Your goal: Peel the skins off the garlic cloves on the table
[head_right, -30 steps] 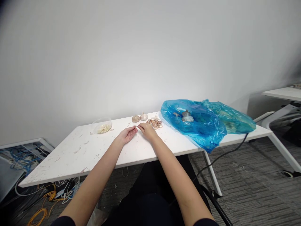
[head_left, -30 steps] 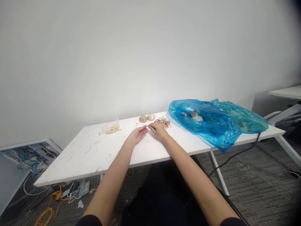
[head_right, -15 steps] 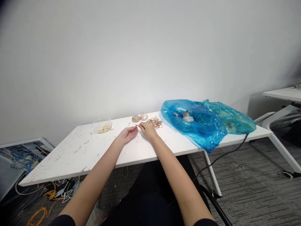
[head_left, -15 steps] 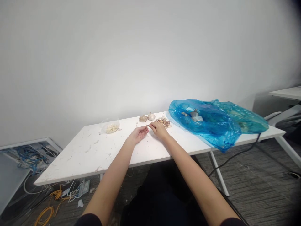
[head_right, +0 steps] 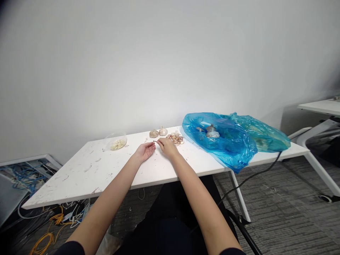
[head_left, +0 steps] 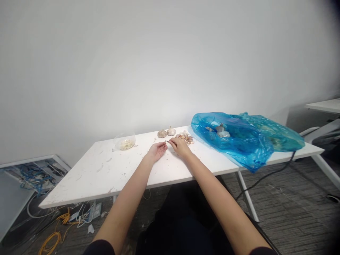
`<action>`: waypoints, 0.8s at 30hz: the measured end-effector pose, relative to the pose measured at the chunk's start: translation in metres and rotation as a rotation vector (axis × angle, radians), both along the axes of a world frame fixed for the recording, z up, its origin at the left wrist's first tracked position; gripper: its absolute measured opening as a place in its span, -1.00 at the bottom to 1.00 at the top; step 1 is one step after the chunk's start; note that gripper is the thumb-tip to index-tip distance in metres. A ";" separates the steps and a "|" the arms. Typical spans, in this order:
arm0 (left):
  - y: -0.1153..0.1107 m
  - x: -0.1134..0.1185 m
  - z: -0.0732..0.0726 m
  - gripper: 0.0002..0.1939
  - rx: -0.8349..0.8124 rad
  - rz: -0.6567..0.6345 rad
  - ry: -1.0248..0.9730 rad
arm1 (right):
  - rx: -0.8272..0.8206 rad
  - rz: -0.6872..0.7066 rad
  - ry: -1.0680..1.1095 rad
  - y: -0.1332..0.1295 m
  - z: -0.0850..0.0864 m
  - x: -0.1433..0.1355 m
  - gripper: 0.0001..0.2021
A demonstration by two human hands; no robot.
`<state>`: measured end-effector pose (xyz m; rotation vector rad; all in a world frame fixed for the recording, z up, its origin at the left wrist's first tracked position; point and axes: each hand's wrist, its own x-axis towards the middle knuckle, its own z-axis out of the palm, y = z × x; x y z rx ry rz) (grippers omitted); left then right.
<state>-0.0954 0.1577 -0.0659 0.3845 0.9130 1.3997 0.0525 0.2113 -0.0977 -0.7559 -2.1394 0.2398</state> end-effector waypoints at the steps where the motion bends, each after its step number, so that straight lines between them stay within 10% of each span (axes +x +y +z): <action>1: 0.000 0.000 0.000 -0.83 -0.009 0.005 -0.007 | 0.006 0.000 -0.007 0.000 0.000 0.000 -0.79; 13: -0.001 0.000 -0.006 -0.89 0.013 -0.112 0.090 | 0.020 0.012 0.095 0.001 -0.003 -0.001 -0.83; 24: 0.003 0.002 -0.006 -0.89 0.031 0.035 -0.042 | 0.091 0.052 0.102 0.001 -0.005 -0.001 -0.82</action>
